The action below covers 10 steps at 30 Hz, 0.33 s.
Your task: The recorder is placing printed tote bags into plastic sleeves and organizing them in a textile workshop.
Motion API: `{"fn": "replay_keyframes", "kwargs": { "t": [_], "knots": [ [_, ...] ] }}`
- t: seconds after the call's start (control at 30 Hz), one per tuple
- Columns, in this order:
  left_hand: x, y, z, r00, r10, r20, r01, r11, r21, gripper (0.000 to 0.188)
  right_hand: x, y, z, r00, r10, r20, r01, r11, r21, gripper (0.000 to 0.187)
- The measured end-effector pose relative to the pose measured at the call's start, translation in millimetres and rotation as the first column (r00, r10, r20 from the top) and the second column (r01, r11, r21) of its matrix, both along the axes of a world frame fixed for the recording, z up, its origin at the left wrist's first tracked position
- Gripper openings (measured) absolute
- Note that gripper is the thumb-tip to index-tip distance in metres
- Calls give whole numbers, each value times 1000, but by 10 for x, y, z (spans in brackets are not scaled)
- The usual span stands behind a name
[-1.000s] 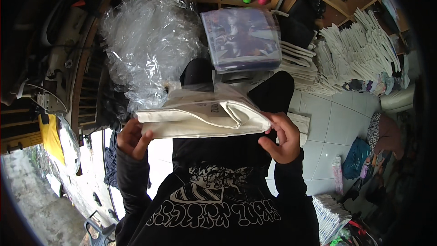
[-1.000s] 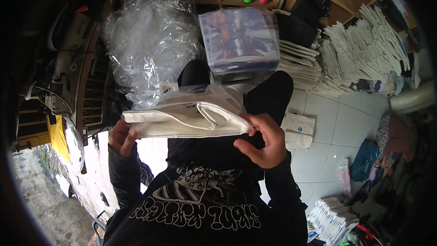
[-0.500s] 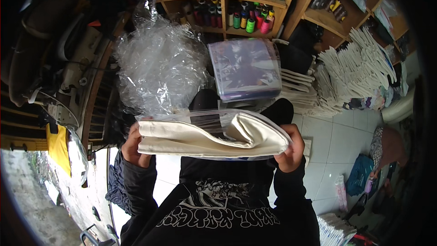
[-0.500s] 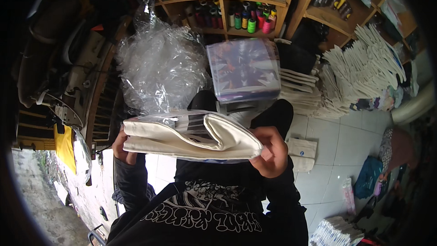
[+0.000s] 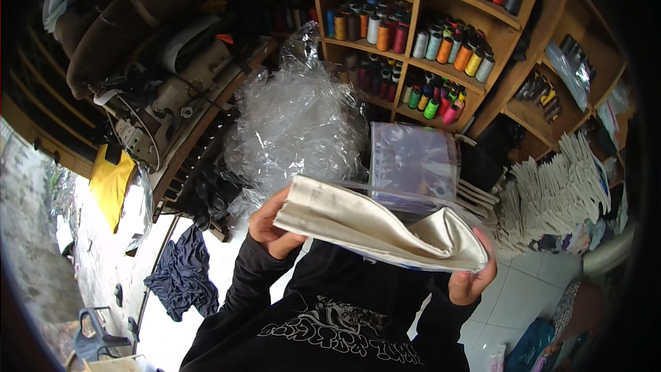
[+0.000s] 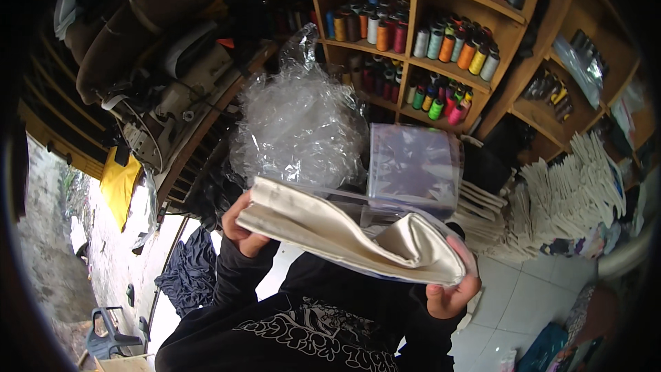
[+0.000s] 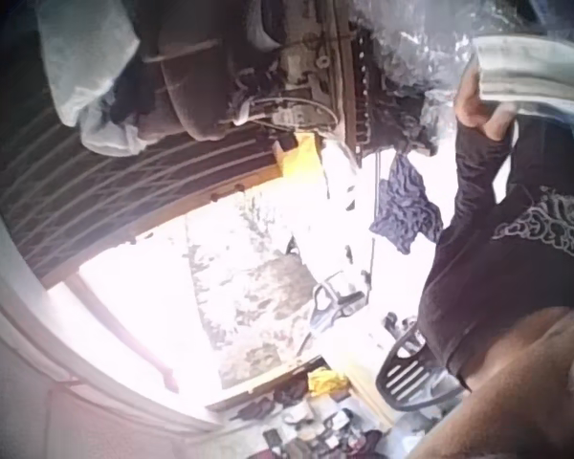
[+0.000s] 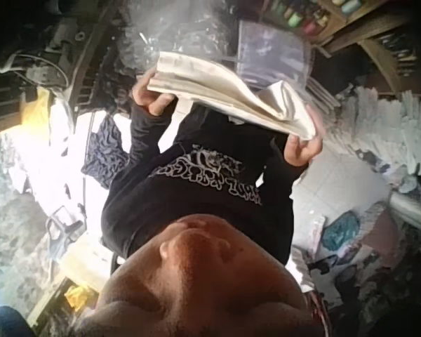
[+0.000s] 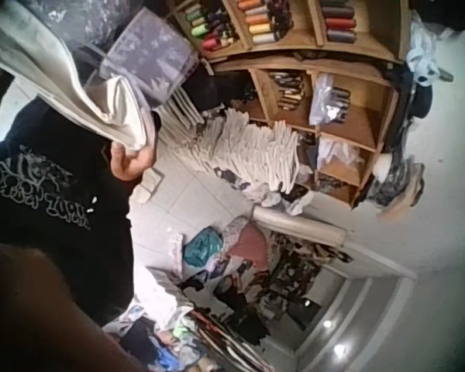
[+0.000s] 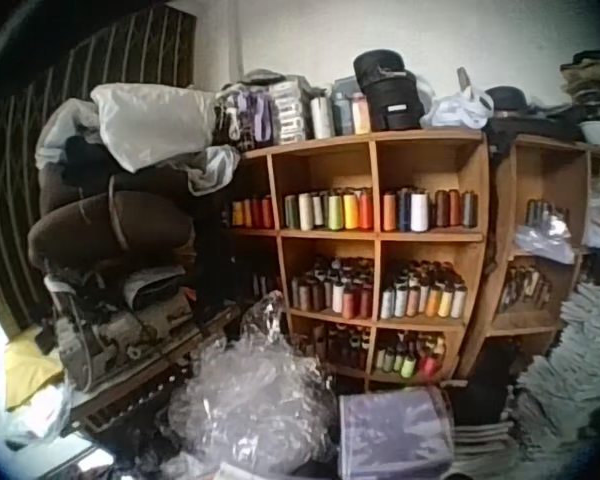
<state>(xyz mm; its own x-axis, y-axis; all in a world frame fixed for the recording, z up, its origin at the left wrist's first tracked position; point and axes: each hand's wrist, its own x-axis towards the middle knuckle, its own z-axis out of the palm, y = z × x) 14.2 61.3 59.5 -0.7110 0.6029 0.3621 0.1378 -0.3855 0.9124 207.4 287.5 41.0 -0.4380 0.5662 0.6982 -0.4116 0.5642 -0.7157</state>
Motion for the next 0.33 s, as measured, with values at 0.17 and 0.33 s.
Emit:
{"fn": "replay_keyframes", "kwargs": {
  "t": [0.17, 0.33],
  "knots": [
    [3, 118, 33, 999, 0, -39, -5, 992, -123, 63, -134, 39, 69, 997, 0, 81, 16, 981, -192, 50],
    [-59, 241, 170, 988, 45, -148, -42, 999, 21, 60, -183, 57, 298, 999, 49, 12, -42, 941, -336, 54]
  ]
}}
